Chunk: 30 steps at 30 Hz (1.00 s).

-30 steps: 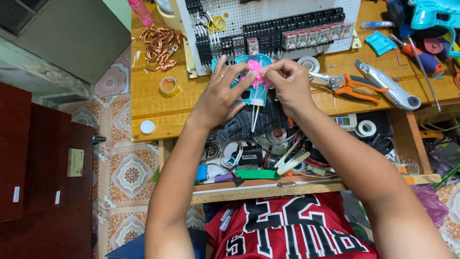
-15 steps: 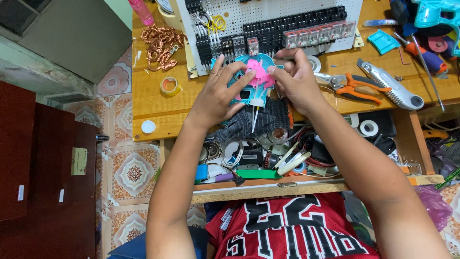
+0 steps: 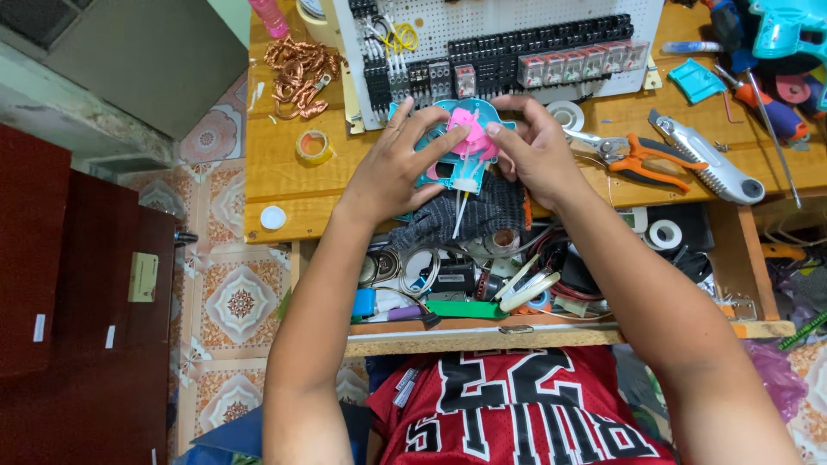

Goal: Assembling and repairing a small plastic toy using hand tools

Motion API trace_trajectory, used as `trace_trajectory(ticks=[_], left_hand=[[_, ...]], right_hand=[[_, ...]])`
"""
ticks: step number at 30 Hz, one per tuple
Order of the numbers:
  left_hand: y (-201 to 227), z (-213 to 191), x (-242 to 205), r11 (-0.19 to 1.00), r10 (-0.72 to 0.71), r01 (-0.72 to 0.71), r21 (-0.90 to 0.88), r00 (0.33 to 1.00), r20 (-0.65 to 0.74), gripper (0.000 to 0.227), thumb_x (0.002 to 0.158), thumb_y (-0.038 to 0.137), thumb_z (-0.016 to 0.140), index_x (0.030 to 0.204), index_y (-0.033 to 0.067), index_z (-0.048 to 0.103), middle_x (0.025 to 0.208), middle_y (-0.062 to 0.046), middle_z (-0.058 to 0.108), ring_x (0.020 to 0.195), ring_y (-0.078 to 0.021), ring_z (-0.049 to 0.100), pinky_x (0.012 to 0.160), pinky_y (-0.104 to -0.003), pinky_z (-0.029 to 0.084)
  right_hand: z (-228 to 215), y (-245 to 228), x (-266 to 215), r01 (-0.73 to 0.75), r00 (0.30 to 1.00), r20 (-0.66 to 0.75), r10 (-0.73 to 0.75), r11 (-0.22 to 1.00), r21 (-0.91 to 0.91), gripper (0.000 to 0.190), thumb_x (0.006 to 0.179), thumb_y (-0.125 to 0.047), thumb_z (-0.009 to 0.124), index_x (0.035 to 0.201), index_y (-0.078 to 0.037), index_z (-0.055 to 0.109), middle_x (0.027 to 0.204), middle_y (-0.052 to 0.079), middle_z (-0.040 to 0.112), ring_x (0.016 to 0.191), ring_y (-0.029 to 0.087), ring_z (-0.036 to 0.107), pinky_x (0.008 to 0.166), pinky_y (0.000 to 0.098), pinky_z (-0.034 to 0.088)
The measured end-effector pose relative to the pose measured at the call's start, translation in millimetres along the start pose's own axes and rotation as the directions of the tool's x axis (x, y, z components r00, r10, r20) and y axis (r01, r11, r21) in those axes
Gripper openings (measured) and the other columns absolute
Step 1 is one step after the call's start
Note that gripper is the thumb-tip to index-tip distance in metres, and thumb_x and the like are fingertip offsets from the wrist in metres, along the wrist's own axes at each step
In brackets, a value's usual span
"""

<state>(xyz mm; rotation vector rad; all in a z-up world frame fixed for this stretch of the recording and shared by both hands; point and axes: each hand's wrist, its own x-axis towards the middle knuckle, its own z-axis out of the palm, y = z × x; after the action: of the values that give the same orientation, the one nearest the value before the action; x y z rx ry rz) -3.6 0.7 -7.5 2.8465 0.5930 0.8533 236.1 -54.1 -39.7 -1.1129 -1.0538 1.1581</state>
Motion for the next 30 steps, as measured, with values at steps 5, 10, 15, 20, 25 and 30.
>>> trace_trajectory(ticks=[5, 10, 15, 20, 25, 30], left_hand=[[0, -3, 3, 1.0, -0.004, 0.003, 0.022, 0.999, 0.048, 0.1, 0.063, 0.017, 0.099, 0.15, 0.0194, 0.051, 0.145, -0.014, 0.048, 0.138, -0.0363, 0.054, 0.127, -0.056, 0.025], [2, -8, 4, 0.998, -0.028, 0.025, 0.054, 0.998, 0.048, 0.099, 0.065, 0.02, 0.099, 0.152, 0.0226, 0.051, 0.146, -0.015, 0.048, 0.138, -0.0385, 0.054, 0.127, -0.057, 0.022], [10, -21, 5, 0.996, -0.055, 0.052, 0.065, 0.998, 0.037, 0.096, 0.067, 0.027, 0.098, 0.15, 0.0236, 0.051, 0.147, -0.013, 0.049, 0.139, -0.0382, 0.053, 0.125, -0.059, 0.024], [12, -45, 4, 0.994, -0.093, 0.087, -0.064, 0.992, -0.084, 0.086, 0.076, 0.042, 0.095, 0.151, 0.0272, 0.054, 0.145, -0.012, 0.052, 0.138, -0.04, 0.053, 0.12, -0.068, 0.027], [40, -97, -13, 0.981, -0.141, 0.081, -0.177, 0.923, -0.359, 0.077, 0.087, 0.061, 0.077, 0.147, 0.0174, 0.057, 0.146, -0.014, 0.052, 0.141, -0.0352, 0.05, 0.124, -0.058, 0.034], [83, -160, -37, -0.041, -0.828, -0.443, -0.895, 0.517, -0.218, 0.134, 0.056, 0.072, 0.043, 0.173, 0.0197, 0.004, 0.162, -0.031, 0.034, 0.153, -0.0525, 0.037, 0.129, -0.06, 0.033]], right_hand=[[-1, 0, 1, 0.022, 1.0, 0.003, -0.022, 1.0, -0.008, 0.04, 0.101, -0.014, 0.069, 0.137, -0.007, 0.054, 0.073, 0.006, 0.059, 0.049, 0.01, 0.055, 0.039, 0.0201, 0.044], [-3, -2, 1, 0.03, 0.999, -0.013, -0.031, 0.999, -0.032, 0.037, 0.101, -0.012, 0.069, 0.135, -0.004, 0.056, 0.074, 0.009, 0.062, 0.049, 0.011, 0.056, 0.039, 0.0211, 0.044], [3, -9, -3, 0.033, 0.998, -0.053, -0.034, 0.999, -0.034, 0.034, 0.099, -0.013, 0.072, 0.129, -0.004, 0.058, 0.095, 0.012, 0.072, 0.052, 0.008, 0.057, 0.04, 0.0205, 0.047], [-15, -11, 1, 0.076, 0.983, -0.093, -0.158, 0.812, -0.578, 0.029, 0.094, -0.031, 0.08, 0.119, -0.018, 0.073, 0.098, 0.001, 0.077, 0.06, 0.012, 0.069, 0.051, 0.0262, 0.053], [-13, -49, -15, 0.336, 0.903, 0.073, -0.424, 0.591, -0.733, 0.014, 0.096, -0.023, 0.08, 0.107, -0.015, 0.077, 0.101, 0.004, 0.075, 0.083, 0.022, 0.068, 0.073, 0.0337, 0.054], [-21, -98, -38, 0.401, 0.914, 0.121, -0.386, 0.821, -0.407, 0.016, 0.106, -0.003, 0.064, 0.121, -0.009, 0.068, 0.124, 0.008, 0.072, 0.114, 0.015, 0.066, 0.101, 0.0295, 0.053]])
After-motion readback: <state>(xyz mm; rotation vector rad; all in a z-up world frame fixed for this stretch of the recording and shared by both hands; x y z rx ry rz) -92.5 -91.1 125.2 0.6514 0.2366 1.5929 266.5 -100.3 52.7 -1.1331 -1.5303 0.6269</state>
